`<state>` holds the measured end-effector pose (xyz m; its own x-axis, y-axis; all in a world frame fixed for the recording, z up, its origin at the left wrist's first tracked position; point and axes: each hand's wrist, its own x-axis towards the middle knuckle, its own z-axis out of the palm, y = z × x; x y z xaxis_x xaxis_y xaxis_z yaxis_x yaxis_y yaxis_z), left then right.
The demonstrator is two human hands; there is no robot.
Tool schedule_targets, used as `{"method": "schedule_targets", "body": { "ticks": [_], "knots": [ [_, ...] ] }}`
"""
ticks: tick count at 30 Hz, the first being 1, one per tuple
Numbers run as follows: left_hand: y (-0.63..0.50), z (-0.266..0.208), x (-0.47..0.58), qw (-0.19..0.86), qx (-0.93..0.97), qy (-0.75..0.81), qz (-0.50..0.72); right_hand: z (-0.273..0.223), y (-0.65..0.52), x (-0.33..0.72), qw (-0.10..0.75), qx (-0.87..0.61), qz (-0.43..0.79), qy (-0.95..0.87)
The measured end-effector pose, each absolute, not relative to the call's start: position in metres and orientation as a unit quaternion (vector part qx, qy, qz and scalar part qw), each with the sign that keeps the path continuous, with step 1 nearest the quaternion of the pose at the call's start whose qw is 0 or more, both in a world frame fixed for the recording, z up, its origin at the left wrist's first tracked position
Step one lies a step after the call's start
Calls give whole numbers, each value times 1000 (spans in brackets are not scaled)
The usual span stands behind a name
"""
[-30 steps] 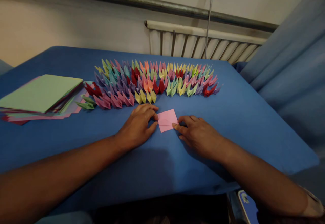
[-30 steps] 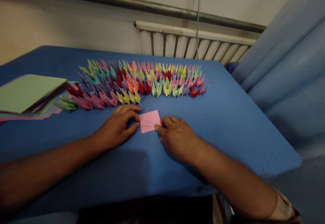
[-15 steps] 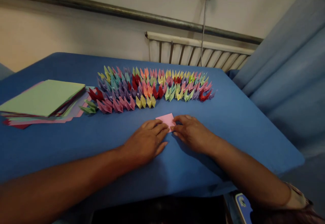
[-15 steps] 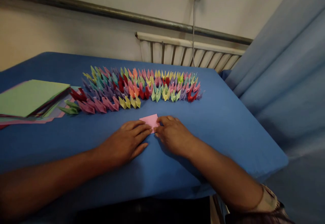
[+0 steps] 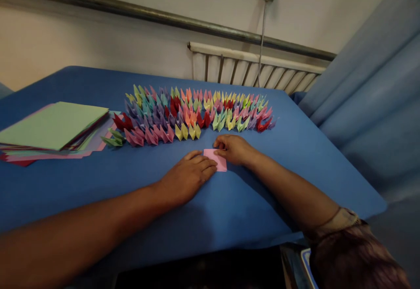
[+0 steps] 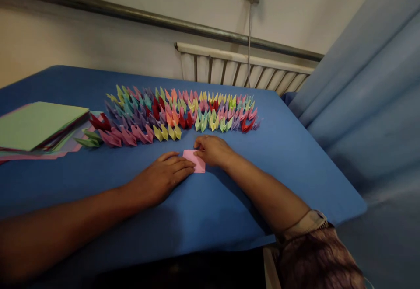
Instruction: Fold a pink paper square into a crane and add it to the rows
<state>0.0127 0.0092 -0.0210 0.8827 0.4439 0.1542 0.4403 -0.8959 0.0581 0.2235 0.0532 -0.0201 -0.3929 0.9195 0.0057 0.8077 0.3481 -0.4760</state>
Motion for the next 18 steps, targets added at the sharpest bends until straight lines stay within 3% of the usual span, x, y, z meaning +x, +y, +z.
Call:
{"method": "schedule_targets", "body": {
  "ticks": [6, 12, 15, 18],
  "knots": [
    [21, -19, 12, 1, 968, 233, 90, -5, 39, 233, 62, -601, 183, -775],
    [11, -20, 14, 61, 964, 239, 101, 4, 19, 232, -21, -614, 112, -781],
    [-1, -21, 15, 72, 963, 240, 99, 4, 16, 231, -24, -614, 101, -782],
    [-7, -22, 13, 79, 962, 246, 93, -1, 17, 230, 26, -623, 109, -774]
  ]
}}
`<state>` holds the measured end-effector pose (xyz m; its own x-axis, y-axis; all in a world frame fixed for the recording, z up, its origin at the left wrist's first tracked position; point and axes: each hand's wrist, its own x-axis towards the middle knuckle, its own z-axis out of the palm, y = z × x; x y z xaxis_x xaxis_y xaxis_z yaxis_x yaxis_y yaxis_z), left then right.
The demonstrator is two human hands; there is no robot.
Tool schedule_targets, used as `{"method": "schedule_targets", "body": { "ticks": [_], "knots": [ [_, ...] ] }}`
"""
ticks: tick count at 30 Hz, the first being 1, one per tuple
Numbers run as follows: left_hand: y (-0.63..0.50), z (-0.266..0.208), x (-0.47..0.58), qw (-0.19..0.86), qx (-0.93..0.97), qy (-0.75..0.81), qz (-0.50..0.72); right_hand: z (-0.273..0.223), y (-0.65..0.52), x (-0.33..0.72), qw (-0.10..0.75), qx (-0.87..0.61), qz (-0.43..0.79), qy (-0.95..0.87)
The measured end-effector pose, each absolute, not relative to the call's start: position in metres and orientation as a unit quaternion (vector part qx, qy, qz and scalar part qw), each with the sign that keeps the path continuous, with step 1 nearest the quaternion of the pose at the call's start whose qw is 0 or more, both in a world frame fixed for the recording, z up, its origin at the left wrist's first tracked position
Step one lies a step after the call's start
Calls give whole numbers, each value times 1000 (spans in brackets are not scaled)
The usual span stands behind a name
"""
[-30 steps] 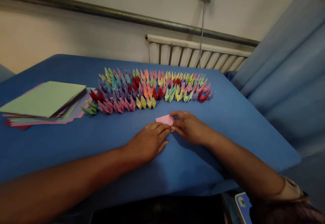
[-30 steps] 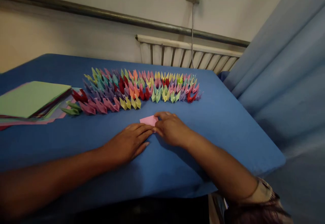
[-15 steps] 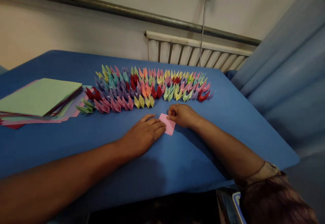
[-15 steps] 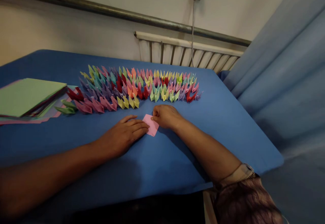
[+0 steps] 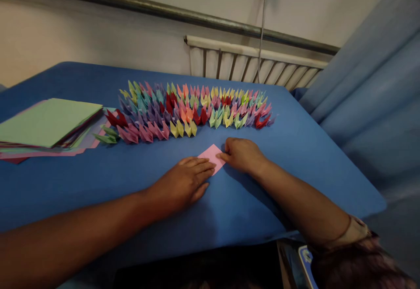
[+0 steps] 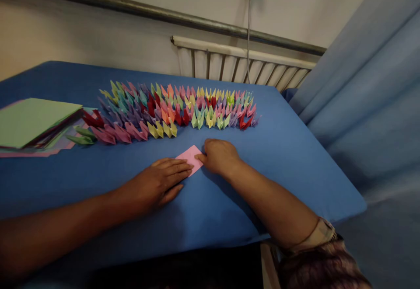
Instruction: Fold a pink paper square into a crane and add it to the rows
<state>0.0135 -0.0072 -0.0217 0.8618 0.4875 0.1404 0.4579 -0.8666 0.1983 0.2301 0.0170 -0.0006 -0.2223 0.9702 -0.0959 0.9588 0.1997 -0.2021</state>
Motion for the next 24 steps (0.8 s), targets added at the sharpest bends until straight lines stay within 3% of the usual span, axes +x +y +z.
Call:
{"method": "schedule_targets", "body": {
  "ticks": [4, 9, 24],
  "knots": [
    [-6, -21, 12, 126, 953, 257, 101, -9, 21, 227, 96, -602, 143, -780],
    [-3, -21, 9, 196, 921, 303, 145, -11, 22, 225, 88, -598, 167, -779],
    [-1, -29, 2, 110, 967, 181, 144, -10, 21, 228, 94, -611, 206, -759]
  ]
}}
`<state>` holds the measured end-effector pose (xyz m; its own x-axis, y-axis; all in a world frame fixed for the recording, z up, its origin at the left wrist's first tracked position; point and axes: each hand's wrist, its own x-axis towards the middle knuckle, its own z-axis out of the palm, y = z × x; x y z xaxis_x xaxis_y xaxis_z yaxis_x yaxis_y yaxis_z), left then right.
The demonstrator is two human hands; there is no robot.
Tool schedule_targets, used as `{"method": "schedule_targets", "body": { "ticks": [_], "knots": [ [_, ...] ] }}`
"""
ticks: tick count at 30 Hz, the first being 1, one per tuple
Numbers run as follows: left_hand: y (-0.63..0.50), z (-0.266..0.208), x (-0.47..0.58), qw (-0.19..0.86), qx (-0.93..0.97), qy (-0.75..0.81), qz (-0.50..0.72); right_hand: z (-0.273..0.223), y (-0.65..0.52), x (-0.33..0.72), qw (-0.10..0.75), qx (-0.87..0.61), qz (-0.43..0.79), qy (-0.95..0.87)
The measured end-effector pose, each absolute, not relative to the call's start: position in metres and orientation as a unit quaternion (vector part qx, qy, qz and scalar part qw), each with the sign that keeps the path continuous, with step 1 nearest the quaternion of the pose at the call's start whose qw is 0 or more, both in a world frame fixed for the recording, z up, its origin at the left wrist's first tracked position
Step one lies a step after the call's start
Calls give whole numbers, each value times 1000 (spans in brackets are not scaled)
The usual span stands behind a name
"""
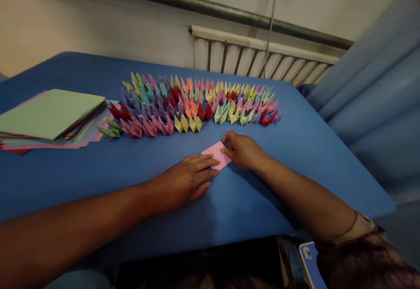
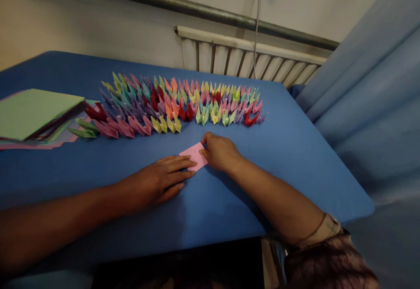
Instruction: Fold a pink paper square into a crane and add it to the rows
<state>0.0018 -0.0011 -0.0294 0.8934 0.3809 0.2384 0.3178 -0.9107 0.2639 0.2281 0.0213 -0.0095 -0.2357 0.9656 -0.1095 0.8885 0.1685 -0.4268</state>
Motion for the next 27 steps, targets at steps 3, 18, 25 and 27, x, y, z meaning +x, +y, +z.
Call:
{"method": "schedule_targets", "body": {
  "ticks": [3, 18, 25, 27],
  "knots": [
    [-2, -25, 8, 105, 964, 204, 138, -11, 20, 228, 120, -615, 243, -741],
    [13, -26, 9, 215, 931, 239, 173, -10, 1, 252, 148, -450, 382, -794],
    [15, -21, 14, 278, 880, 326, 206, -13, 1, 249, 174, -447, 289, -829],
    [16, -21, 14, 287, 875, 329, 209, -16, 4, 248, 178, -424, 301, -835]
  ]
}}
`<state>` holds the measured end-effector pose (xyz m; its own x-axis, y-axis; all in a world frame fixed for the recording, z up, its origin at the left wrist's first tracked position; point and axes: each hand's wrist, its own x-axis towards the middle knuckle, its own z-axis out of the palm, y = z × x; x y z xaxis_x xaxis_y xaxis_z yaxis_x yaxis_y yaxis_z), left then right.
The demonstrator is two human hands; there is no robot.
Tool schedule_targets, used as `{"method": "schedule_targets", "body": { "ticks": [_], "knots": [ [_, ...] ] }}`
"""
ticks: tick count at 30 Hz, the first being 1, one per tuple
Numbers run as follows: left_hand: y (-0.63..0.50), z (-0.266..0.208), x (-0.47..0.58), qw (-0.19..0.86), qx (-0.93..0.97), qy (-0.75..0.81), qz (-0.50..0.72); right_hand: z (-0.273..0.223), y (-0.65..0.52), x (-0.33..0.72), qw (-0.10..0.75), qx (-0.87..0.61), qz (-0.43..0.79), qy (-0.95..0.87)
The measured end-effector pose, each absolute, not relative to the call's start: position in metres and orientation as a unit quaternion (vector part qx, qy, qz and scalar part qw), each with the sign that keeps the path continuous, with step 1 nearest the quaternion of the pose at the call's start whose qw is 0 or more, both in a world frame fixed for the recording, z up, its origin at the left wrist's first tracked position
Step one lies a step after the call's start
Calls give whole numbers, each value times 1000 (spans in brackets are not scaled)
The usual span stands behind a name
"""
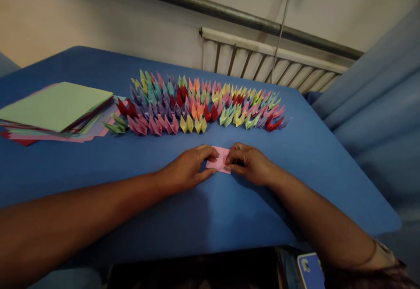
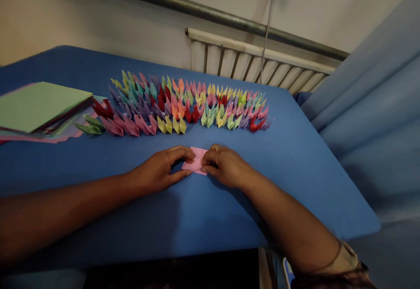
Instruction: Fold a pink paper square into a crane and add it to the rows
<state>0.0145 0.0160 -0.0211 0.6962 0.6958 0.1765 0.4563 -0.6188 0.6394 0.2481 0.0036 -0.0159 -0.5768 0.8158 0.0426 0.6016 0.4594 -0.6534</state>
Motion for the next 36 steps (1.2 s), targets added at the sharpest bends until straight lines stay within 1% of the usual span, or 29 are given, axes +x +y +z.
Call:
{"method": "schedule_targets", "body": {
  "ticks": [3, 9, 16, 22, 32, 36],
  "knots": [
    [16, -23, 15, 301, 865, 338, 218, -20, 7, 249, 186, -415, 306, -836],
    [18, -24, 15, 310, 858, 348, 216, -25, 12, 248, 199, -444, 297, -822],
    [19, -22, 18, 299, 855, 369, 208, -24, 10, 241, 179, -490, 244, -817],
    [19, -24, 17, 290, 864, 358, 202, -24, 9, 238, 167, -499, 220, -821],
    [19, -20, 18, 302, 858, 367, 196, -20, 6, 236, 154, -513, 222, -814],
    [17, -22, 20, 280, 869, 368, 175, -18, 5, 235, 145, -522, 212, -813]
  ]
}}
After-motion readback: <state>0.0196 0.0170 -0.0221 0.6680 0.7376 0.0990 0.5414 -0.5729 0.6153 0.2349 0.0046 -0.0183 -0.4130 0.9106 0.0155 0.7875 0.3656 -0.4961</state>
